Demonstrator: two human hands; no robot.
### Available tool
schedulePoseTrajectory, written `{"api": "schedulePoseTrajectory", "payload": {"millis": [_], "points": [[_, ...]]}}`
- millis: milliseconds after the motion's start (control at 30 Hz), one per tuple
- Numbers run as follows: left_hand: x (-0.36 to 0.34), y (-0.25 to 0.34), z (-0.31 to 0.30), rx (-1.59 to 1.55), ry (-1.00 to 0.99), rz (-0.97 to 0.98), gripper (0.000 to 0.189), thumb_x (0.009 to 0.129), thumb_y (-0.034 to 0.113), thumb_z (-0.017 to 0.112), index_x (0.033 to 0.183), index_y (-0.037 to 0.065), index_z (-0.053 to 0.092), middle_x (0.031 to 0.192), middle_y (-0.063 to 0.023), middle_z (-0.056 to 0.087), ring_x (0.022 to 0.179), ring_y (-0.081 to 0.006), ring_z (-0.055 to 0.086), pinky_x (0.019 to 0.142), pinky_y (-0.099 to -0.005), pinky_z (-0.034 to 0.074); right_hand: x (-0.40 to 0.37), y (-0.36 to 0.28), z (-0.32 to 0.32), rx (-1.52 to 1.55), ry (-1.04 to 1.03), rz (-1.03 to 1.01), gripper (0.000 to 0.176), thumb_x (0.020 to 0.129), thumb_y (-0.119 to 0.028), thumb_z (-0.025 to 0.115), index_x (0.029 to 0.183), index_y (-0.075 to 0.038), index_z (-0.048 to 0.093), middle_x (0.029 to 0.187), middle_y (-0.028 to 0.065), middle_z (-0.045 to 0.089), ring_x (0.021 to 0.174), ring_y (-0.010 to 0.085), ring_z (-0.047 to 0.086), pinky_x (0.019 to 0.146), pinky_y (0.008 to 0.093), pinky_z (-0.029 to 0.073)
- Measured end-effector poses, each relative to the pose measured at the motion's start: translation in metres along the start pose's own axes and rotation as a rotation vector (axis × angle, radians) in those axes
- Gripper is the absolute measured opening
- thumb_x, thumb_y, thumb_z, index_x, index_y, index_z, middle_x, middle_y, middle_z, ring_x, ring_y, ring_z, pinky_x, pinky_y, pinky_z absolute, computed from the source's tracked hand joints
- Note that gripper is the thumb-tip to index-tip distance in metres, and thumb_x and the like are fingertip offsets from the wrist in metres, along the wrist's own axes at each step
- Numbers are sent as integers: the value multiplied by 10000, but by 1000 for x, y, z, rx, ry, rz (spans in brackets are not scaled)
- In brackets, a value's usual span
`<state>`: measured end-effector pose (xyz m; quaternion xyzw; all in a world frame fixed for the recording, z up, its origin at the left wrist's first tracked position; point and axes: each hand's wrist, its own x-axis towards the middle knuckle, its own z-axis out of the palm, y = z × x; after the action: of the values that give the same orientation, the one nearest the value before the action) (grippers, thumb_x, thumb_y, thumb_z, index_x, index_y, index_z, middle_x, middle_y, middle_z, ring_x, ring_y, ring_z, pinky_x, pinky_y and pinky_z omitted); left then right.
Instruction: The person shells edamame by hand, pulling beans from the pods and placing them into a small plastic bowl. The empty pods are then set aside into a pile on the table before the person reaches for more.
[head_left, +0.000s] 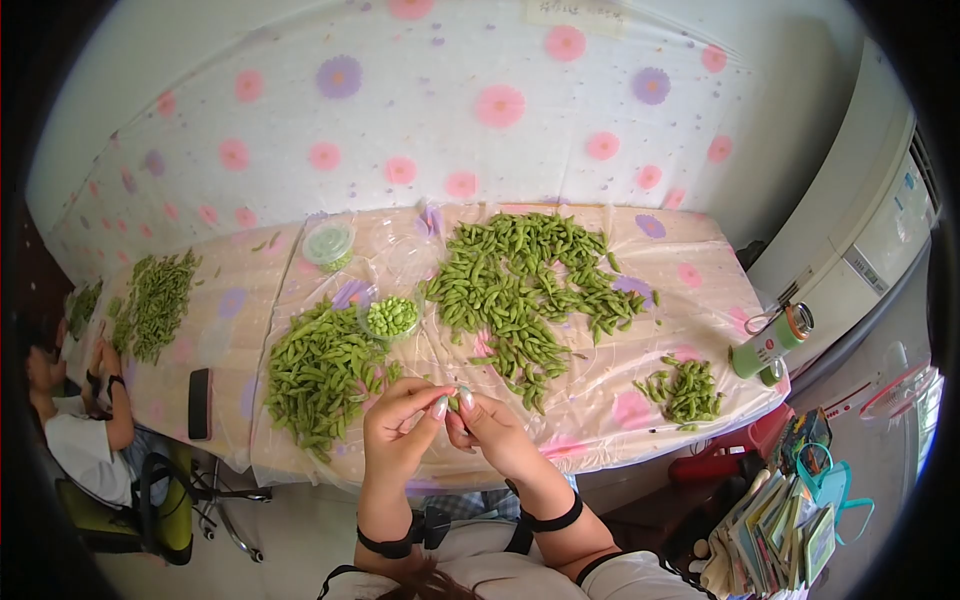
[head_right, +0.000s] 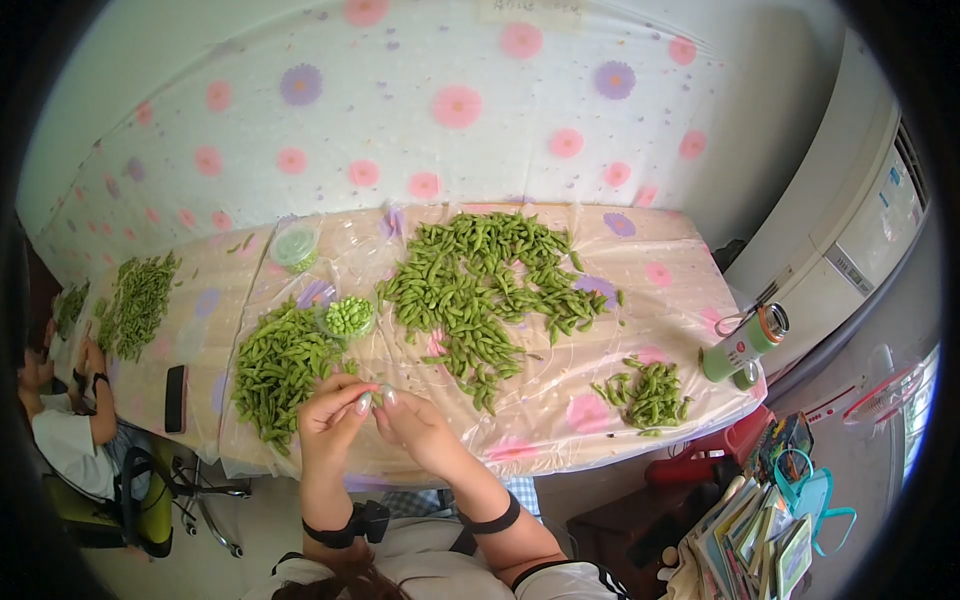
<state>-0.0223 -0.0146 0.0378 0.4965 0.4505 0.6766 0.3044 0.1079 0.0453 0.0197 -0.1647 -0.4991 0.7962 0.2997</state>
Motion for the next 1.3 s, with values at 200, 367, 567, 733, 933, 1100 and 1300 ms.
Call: {"api": "schedulePoseTrajectory", "payload": {"millis": [200,367,567,733,933,1100,1300], "points": [[0,1,0,21,-11,8,224,804,-44,601,1021,-38,660,936,-76,587,862,-136,565,768,-247,452,-3,-4,0,-39,-22,-8,369,1013,-321,339,779,-67,470,659,-48,378,603,55,323,551,210,283],[-1,2,-1,81,-10,23,229,793,-48,600,1011,-28,668,918,-76,592,848,-138,569,763,-247,455,-4,-4,3,-41,-24,-14,365,1013,-318,341,786,-63,474,664,-45,380,603,54,322,550,209,281],[-1,2,2,74,9,41,219,788,-48,605,994,-25,674,896,-71,598,824,-136,575,738,-243,455,-3,-4,2,-11,-23,-18,352,1012,-310,348,799,-62,478,668,-47,381,604,50,322,543,204,277],[-1,0,1,127,14,45,209,785,-46,609,982,-30,676,892,-73,607,817,-137,577,732,-244,456,-4,-4,3,-7,-23,-17,343,1012,-304,347,815,-61,485,678,-47,381,608,50,322,543,204,280],[-1,-3,1,93,35,36,211,778,-60,606,976,-42,675,912,-80,605,828,-134,577,712,-228,457,-3,-3,5,-32,-10,-55,317,1012,-293,349,862,-53,493,723,-46,395,648,50,335,567,202,302],[-4,-1,7,29,63,28,229,777,-66,603,993,-35,673,946,-87,591,844,-135,575,718,-224,459,-5,-3,4,-111,8,-77,301,1009,-269,353,879,-42,502,720,-31,409,660,69,363,589,219,335],[2,5,4,307,11,112,141,813,2,616,951,-25,617,888,-85,580,783,-161,568,689,-268,464,-4,-12,-1,-687,180,-222,204,942,-190,458,853,-20,527,675,151,507,644,290,506,605,370,407]]}}
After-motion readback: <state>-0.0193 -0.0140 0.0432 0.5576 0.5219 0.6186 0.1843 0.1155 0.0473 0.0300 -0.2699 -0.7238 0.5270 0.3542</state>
